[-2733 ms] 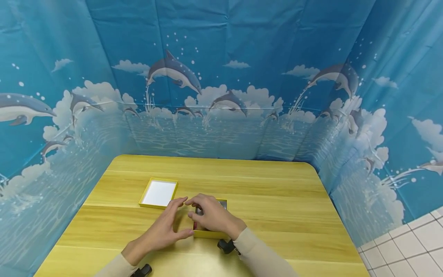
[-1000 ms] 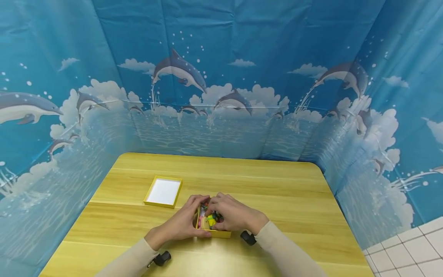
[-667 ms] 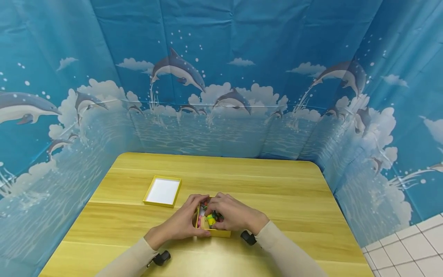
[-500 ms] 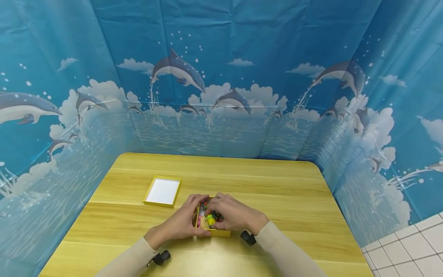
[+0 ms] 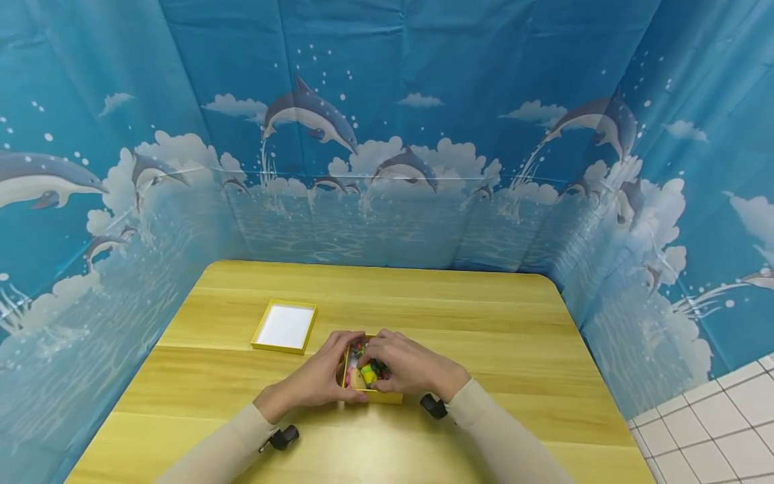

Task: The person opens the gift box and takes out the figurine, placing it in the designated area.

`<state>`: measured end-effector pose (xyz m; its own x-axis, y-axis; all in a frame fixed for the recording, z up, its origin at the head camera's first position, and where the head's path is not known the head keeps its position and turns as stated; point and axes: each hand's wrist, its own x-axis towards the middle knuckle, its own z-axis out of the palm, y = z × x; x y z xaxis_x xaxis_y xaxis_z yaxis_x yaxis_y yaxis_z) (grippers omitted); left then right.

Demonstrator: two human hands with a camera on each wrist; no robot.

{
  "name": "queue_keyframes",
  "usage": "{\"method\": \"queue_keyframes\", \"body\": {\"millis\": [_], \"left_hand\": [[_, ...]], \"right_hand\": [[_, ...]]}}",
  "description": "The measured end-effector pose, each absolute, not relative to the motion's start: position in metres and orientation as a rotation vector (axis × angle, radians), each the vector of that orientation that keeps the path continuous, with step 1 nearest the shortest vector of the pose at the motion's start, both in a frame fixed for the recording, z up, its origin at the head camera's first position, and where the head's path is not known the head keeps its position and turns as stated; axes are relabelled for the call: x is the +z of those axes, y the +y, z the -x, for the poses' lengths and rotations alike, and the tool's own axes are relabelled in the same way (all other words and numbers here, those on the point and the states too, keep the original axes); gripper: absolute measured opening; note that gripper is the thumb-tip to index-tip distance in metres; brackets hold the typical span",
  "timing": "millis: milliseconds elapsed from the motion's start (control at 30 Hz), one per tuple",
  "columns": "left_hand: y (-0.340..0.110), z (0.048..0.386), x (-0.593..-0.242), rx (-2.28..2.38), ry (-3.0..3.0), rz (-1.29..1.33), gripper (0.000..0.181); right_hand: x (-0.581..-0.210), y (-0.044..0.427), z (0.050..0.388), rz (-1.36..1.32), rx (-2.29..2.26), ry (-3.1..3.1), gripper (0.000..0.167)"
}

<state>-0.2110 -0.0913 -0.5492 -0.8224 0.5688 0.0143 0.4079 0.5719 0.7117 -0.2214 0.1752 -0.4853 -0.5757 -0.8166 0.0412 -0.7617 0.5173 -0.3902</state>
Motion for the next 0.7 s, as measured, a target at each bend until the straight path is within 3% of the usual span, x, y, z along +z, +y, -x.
{"method": "queue_keyframes", "body": {"millis": [700], "left_hand": [[-0.0932, 0.2114, -0.5514, 1.102, 2.582, -0.822, 0.125]], "right_hand": [[-0.4824, 0.1784, 0.2246, 1.309, -0.744, 2.529, 0.034]]}}
